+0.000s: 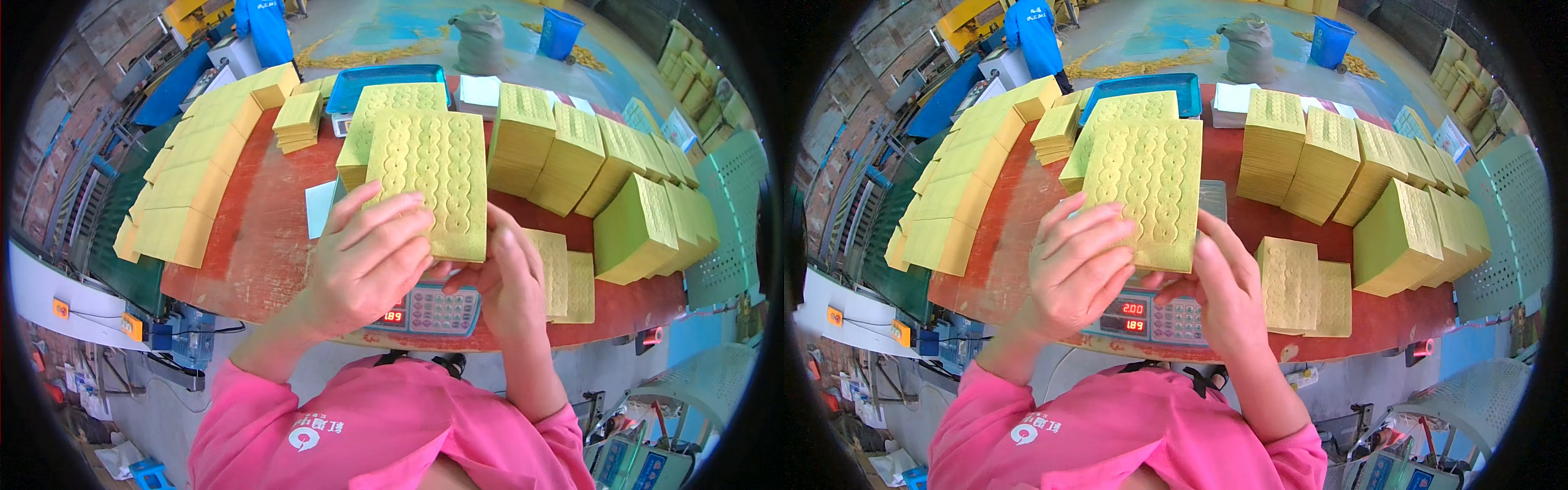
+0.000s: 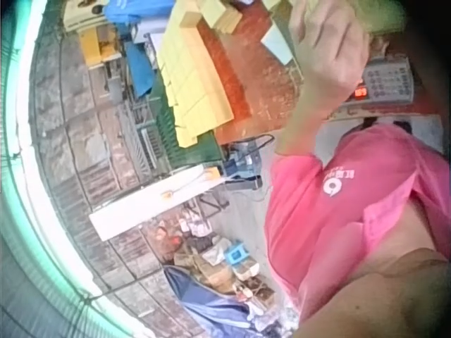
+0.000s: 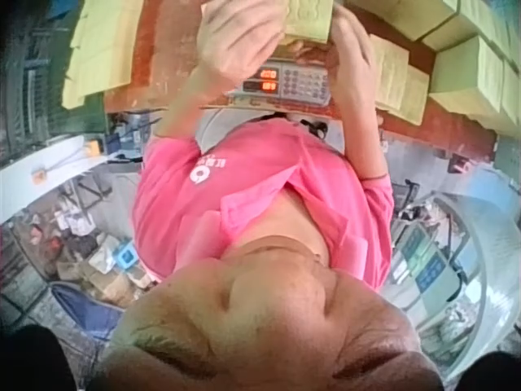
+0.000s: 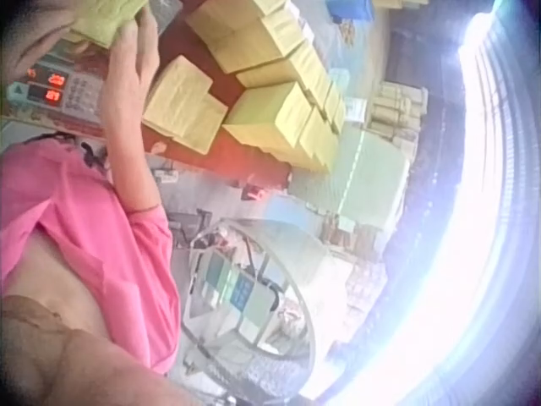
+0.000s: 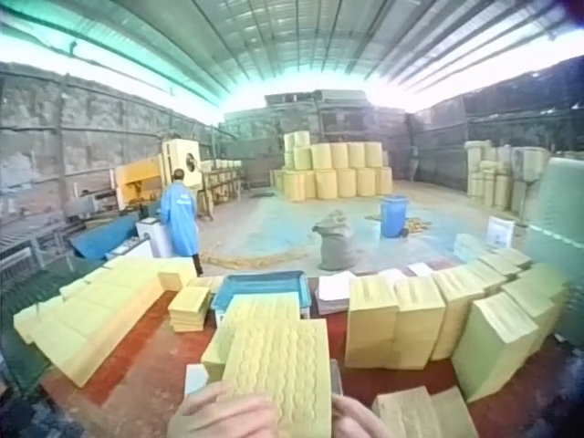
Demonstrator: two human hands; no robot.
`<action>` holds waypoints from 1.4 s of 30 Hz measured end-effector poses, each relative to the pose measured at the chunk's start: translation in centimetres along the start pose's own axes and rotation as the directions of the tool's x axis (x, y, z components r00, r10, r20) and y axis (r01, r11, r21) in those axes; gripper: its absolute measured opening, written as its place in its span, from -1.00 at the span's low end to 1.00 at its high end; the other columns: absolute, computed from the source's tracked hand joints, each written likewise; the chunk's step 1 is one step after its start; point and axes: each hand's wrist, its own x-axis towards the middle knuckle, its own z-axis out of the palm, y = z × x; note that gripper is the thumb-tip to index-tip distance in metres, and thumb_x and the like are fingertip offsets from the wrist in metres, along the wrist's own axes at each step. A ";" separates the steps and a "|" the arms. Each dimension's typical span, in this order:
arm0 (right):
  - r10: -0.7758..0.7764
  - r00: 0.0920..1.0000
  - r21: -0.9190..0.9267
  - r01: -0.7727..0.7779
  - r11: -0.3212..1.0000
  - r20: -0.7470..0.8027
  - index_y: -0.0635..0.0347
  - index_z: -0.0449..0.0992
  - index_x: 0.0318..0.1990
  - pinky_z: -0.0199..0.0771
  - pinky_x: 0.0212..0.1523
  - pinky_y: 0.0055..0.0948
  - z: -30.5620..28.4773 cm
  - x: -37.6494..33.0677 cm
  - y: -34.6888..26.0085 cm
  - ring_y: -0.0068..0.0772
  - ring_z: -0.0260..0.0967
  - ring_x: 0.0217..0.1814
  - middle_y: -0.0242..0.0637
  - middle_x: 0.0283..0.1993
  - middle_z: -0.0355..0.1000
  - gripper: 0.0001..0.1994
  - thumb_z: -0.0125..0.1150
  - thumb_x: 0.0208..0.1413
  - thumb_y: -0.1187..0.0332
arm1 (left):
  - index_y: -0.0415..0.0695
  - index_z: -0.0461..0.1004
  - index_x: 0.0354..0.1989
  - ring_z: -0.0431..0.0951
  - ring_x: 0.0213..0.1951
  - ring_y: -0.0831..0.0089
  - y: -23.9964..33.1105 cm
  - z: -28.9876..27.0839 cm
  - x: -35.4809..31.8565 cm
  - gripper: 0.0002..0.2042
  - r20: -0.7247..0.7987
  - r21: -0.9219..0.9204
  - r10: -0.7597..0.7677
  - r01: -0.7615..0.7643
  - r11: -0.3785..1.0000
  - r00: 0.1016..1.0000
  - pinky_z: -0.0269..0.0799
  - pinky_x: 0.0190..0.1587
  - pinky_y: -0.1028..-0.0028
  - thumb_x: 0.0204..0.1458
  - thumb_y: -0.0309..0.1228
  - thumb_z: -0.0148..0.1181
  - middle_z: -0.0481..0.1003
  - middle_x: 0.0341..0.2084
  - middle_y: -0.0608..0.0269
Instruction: Weighing stacks of yellow paper on a digital scale and organizing them on a table.
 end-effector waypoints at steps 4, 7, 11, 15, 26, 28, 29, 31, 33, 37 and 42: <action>-0.025 0.997 -0.208 0.010 0.978 -0.071 0.34 0.28 0.24 0.50 -0.45 -0.55 -0.7 1.2 0.3 -0.51 0.50 -0.38 -0.23 -0.18 0.51 -0.62 -0.05 0.28 0.51 | -0.24 0.51 -0.14 0.51 -0.04 0.30 1.5 3.7 -2.1 -0.79 -0.276 -0.675 -0.759 0.444 0.589 0.590 0.45 0.04 0.29 0.03 -0.54 0.26 0.49 -0.09 0.12; -0.069 0.992 -0.285 0.035 0.958 -0.110 0.28 0.31 0.22 0.43 -0.48 -0.62 -3.0 -0.2 0.9 -0.65 0.43 -0.44 -0.32 -0.22 0.46 -0.63 -0.04 0.27 0.58 | -0.27 0.50 -0.11 0.51 -0.13 0.45 1.6 4.6 -4.5 -0.84 0.077 -0.815 -0.932 0.561 0.145 0.353 0.46 -0.07 0.44 0.16 -0.54 0.15 0.51 -0.15 0.19; -0.124 0.976 -0.437 0.035 0.899 -0.178 0.27 0.36 0.17 0.42 -0.47 -0.64 -7.6 -4.3 0.4 -0.70 0.40 -0.45 -0.40 -0.28 0.45 -0.67 0.02 0.27 0.55 | -0.31 0.52 -0.18 0.52 -0.38 0.55 4.7 7.4 -4.2 -0.88 0.436 -0.782 -0.787 0.617 -0.090 0.437 0.47 -0.28 0.53 0.20 -0.55 0.09 0.54 -0.40 0.25; -0.321 0.813 -0.533 0.015 0.846 -0.486 0.31 0.48 0.04 0.39 -0.51 -0.62 -13.8 -8.0 -1.8 -0.67 0.40 -0.48 -0.39 -0.37 0.47 -0.78 0.04 0.27 0.56 | -0.32 0.53 -0.33 0.52 -0.51 0.57 9.0 12.9 0.8 -0.89 0.606 -0.619 -0.595 0.783 0.063 0.528 0.44 -0.41 0.54 0.19 -0.57 0.10 0.53 -0.53 0.24; -0.109 0.711 -0.451 -0.313 0.836 -0.694 0.33 0.51 0.02 0.29 -0.61 -0.62 -32.1 -11.3 -1.4 -0.63 0.33 -0.59 -0.34 -0.39 0.48 -0.76 0.00 0.24 0.55 | -0.26 0.51 -0.19 0.43 0.13 0.12 17.8 27.0 2.2 -0.61 0.555 -0.220 0.009 0.136 0.966 0.832 0.10 0.33 -0.10 -0.17 -0.30 0.40 0.52 -0.13 0.03; -0.052 0.719 -0.456 -0.381 0.805 -0.693 0.33 0.49 0.02 0.29 -0.62 -0.61 -32.8 -10.4 -0.8 -0.62 0.33 -0.59 -0.33 -0.38 0.48 -0.76 0.01 0.24 0.54 | -0.27 0.52 -0.21 0.43 0.13 0.11 18.1 27.3 2.0 -0.61 0.559 -0.196 -0.012 0.147 0.970 0.829 0.09 0.33 -0.11 -0.18 -0.30 0.41 0.52 -0.15 0.03; -0.037 0.727 -0.451 -0.385 0.805 -0.686 0.33 0.49 0.02 0.29 -0.62 -0.61 -32.9 -10.1 -0.7 -0.62 0.33 -0.59 -0.33 -0.38 0.48 -0.76 0.01 0.24 0.54 | -0.27 0.52 -0.22 0.43 0.13 0.11 18.2 27.4 2.0 -0.61 0.553 -0.180 -0.026 0.150 0.972 0.833 0.07 0.33 -0.13 -0.20 -0.30 0.42 0.52 -0.16 0.03; -0.040 0.736 -0.463 -0.381 0.800 -0.675 0.34 0.48 0.04 0.27 -0.63 -0.61 -32.7 -9.3 -0.3 -0.66 0.33 -0.59 -0.33 -0.36 0.49 -0.74 0.04 0.22 0.55 | -0.26 0.53 -0.23 0.43 0.12 0.09 18.5 27.7 1.8 -0.64 0.556 -0.152 -0.043 0.153 0.977 0.830 0.05 0.33 -0.17 -0.20 -0.31 0.39 0.52 -0.19 0.04; -0.031 0.757 -0.499 -0.400 0.769 -0.653 0.34 0.46 0.07 0.33 -0.56 -0.61 -33.1 -9.2 0.4 -0.63 0.37 -0.52 -0.29 -0.32 0.51 -0.71 0.05 0.19 0.57 | -0.26 0.54 -0.25 0.42 0.12 0.07 18.8 28.0 1.3 -0.66 0.564 -0.095 -0.091 0.175 0.980 0.820 0.03 0.33 -0.21 -0.20 -0.32 0.36 0.52 -0.22 0.04; -0.206 0.806 -0.732 -0.354 0.582 -0.554 0.34 0.41 0.15 0.47 -0.26 -0.54 -35.5 -10.4 2.2 -0.50 0.44 -0.25 -0.19 -0.15 0.52 -0.60 0.09 0.11 0.63 | -0.23 0.60 -0.41 0.43 0.11 0.05 20.2 29.6 -0.3 -0.80 0.635 -0.068 -0.025 0.088 0.994 0.772 -0.01 0.32 -0.28 -0.19 -0.40 0.16 0.54 -0.37 0.07; -0.212 0.813 -0.760 -0.367 0.537 -0.542 0.28 0.40 0.19 0.47 -0.25 -0.49 -35.1 -11.9 0.7 -0.50 0.42 -0.21 -0.21 -0.06 0.48 -0.55 0.14 0.10 0.63 | -0.19 0.66 -0.37 0.44 0.11 0.09 21.7 30.0 -0.2 -0.76 0.623 0.015 -0.039 0.038 0.999 0.782 -0.13 0.38 -0.27 -0.13 -0.35 0.12 0.60 -0.32 0.17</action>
